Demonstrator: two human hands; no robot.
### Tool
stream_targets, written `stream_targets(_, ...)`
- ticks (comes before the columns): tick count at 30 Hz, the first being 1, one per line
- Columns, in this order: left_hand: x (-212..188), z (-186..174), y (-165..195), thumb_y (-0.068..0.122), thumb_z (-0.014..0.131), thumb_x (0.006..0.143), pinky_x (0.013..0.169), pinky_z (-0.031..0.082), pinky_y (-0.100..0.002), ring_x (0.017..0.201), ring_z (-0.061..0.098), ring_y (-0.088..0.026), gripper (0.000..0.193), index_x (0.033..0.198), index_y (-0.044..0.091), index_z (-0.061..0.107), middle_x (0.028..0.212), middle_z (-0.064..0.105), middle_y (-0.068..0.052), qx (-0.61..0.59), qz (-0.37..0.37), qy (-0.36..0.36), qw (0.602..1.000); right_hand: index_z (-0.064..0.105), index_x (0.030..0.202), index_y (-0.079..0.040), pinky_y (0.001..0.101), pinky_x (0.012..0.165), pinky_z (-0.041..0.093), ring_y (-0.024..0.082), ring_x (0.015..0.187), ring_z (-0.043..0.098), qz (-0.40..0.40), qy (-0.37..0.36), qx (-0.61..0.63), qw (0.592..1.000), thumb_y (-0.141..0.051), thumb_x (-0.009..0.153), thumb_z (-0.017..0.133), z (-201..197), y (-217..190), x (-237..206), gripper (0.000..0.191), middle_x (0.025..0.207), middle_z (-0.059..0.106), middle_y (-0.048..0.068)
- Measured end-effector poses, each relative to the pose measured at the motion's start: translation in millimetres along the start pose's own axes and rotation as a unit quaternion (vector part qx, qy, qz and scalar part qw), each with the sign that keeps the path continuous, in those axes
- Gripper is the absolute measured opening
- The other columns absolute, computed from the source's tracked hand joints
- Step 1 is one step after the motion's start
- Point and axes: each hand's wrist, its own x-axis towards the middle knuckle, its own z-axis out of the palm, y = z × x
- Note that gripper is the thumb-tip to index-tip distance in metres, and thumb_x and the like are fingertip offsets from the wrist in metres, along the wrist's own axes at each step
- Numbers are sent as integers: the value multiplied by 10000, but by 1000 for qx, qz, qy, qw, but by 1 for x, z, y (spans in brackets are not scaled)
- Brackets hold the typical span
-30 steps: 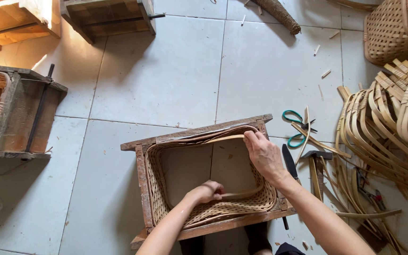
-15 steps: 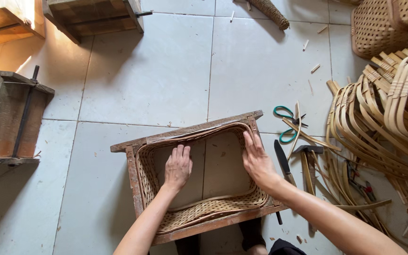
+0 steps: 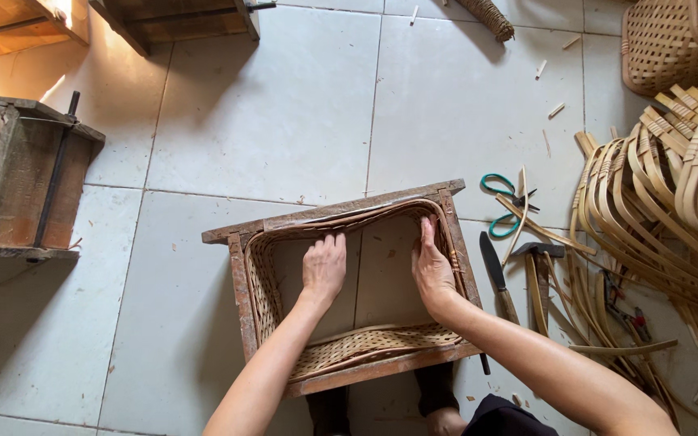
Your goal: The person sits on the floor fitting a woven bamboo basket body into a wooden frame, pressing and shaping the rim, and adding curved bamboo strips across the top. They use scissors to trim a strip and a mallet to tap the frame, securing the rim pieces in place.
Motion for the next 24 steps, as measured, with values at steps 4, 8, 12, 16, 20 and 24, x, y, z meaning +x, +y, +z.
stream_targets(4,7,-8,-2,19,653,788,713,584,-387,809,700,-256,100,858,72,701,866,687,-113,40,52,-47,997,365,1562,-88,732,1105,-96,506,1504,196,-121,-81,39,989,-381,1005,550,-8,10,7,656,1614,331,259)
stream_targets(8,6,-13,-5,32,664,759,706,590,-391,830,722,-267,96,799,96,723,839,713,-105,22,98,-61,993,441,1562,-63,715,1168,-65,443,1532,229,-202,-134,41,969,-401,1006,566,-22,20,17,662,1622,399,174)
stream_targets(12,14,-8,-6,37,665,745,637,597,-387,763,741,-265,99,713,103,733,761,723,-116,42,111,-66,991,333,1597,-97,651,1219,-63,371,1566,186,-262,-174,92,945,-453,1029,548,-31,27,29,704,1671,292,96)
stream_targets(16,27,2,-9,52,649,848,558,592,-361,656,743,-236,191,701,131,741,680,725,-114,76,96,-63,990,222,1637,-103,533,1231,-79,295,1572,148,-291,-208,77,931,-539,1002,594,-29,31,35,855,1708,191,97)
stream_targets(20,34,6,-15,51,632,939,508,579,-339,609,732,-199,304,674,168,724,650,718,-98,87,95,-14,992,412,1486,-129,522,1240,123,252,1368,480,-259,-156,269,914,-394,1034,554,-25,13,22,543,1466,513,98)
stream_targets(24,31,0,-20,88,659,823,495,557,-371,571,703,-227,222,624,177,706,605,691,-80,16,91,60,994,734,941,-34,441,762,641,271,859,760,-314,-125,488,805,-125,988,503,-39,-29,3,252,948,745,174)
